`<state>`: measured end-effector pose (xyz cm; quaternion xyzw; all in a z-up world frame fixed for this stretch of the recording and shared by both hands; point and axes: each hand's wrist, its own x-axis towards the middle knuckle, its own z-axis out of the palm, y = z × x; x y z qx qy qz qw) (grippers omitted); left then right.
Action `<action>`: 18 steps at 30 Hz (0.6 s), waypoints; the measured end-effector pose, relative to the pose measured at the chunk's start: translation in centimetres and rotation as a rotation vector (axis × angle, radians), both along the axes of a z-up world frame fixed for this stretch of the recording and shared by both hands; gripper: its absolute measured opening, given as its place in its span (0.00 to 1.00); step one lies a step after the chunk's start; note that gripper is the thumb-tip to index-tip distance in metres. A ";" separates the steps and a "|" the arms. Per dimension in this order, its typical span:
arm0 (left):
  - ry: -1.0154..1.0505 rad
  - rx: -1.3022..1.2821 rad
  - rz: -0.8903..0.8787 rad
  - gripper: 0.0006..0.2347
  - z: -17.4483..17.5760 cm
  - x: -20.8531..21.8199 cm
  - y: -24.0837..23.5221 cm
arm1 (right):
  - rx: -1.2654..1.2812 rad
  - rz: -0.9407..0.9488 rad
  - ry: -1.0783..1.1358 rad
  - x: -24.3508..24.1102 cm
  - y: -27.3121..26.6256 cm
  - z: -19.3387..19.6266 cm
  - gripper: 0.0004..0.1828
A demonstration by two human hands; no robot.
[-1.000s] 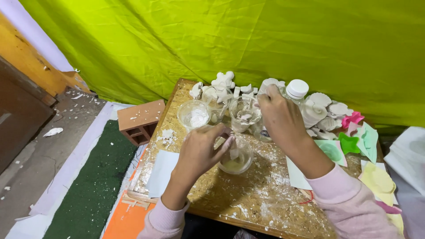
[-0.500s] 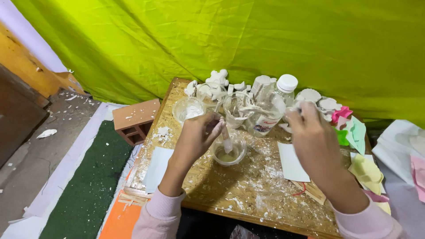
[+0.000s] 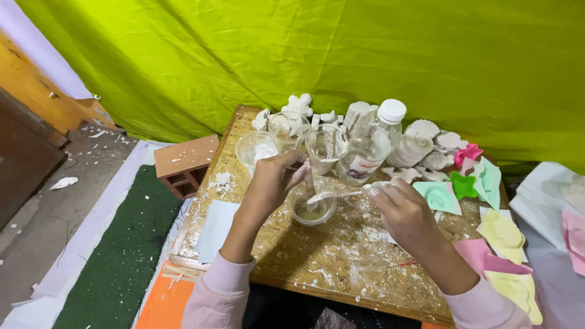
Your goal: Mixing a white paste in a cup and carefully filling small decorative molds on a table.
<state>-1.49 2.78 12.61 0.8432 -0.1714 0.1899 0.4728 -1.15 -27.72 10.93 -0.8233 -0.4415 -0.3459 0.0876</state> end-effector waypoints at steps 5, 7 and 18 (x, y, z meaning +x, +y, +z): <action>0.012 -0.005 -0.015 0.04 0.8 -0.1 -0.5 | -0.045 -0.044 0.073 0.0 0.8 -1.6 0.07; 0.009 -0.013 -0.019 0.04 1.0 0.0 -0.4 | -0.076 -0.069 0.087 0.0 1.2 -2.4 0.05; -0.065 -0.041 0.017 0.06 2.8 0.3 1.1 | -0.090 -0.108 -0.072 -0.1 -0.4 1.1 0.06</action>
